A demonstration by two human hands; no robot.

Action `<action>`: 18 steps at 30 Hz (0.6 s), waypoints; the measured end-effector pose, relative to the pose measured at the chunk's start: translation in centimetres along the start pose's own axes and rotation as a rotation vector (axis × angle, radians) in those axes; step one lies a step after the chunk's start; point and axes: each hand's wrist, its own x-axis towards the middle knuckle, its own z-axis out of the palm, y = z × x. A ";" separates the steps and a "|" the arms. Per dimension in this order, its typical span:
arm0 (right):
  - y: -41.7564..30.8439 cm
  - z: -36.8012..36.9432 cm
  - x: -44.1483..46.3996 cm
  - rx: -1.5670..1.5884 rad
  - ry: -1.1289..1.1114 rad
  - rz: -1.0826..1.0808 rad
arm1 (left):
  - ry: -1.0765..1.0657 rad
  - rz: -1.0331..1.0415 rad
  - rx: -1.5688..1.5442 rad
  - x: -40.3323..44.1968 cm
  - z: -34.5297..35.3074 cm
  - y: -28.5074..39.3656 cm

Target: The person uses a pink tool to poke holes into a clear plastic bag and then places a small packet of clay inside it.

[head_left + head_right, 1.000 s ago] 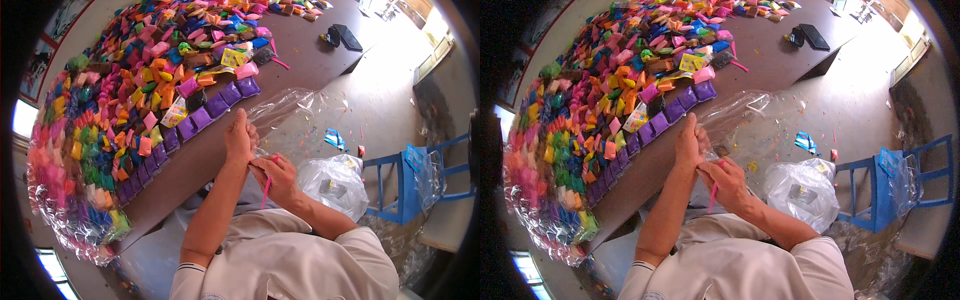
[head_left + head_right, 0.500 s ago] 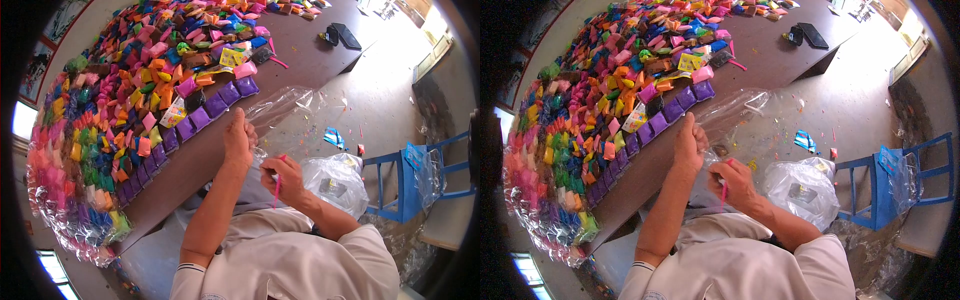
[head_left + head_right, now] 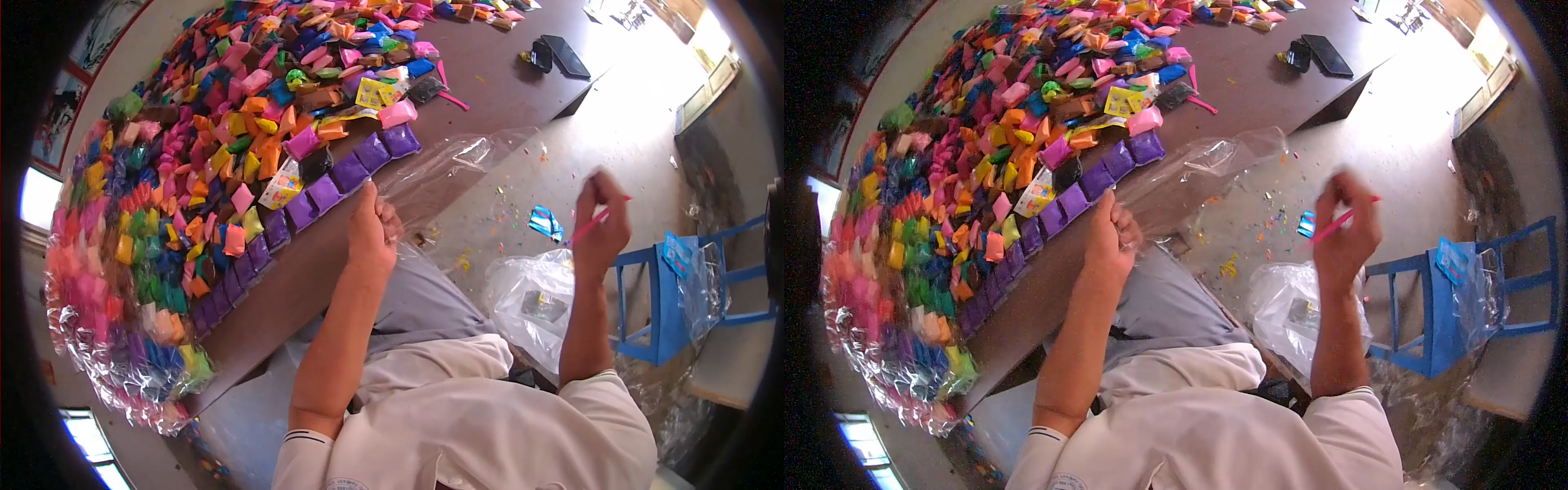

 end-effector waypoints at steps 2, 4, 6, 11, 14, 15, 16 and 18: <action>-2.8 -0.5 -3.7 0.671 -0.360 0.155 | 0.018 -0.007 -0.003 0.0 0.2 0.1; -6.6 0.0 -6.1 0.616 -0.569 -0.318 | -0.001 -0.010 -0.007 0.0 0.3 0.5; -9.7 0.5 -9.2 0.804 -1.074 -0.071 | -0.015 -0.007 -0.012 -0.2 0.5 0.8; -11.2 3.6 -13.7 0.899 -1.071 0.652 | -0.053 -0.010 -0.028 -0.9 0.9 1.3; -12.4 3.8 -11.8 1.089 -1.090 0.909 | -0.008 -0.035 -0.035 -1.4 1.2 1.2; -12.7 3.9 -11.6 1.080 -1.088 0.931 | -0.016 -0.032 -0.043 -1.4 1.1 1.3; -13.0 3.9 -11.6 1.072 -1.085 0.955 | -0.024 -0.030 -0.050 -1.4 1.0 1.2; -13.3 4.1 -11.6 1.056 -1.087 0.984 | -0.026 -0.026 -0.063 -1.4 0.9 1.3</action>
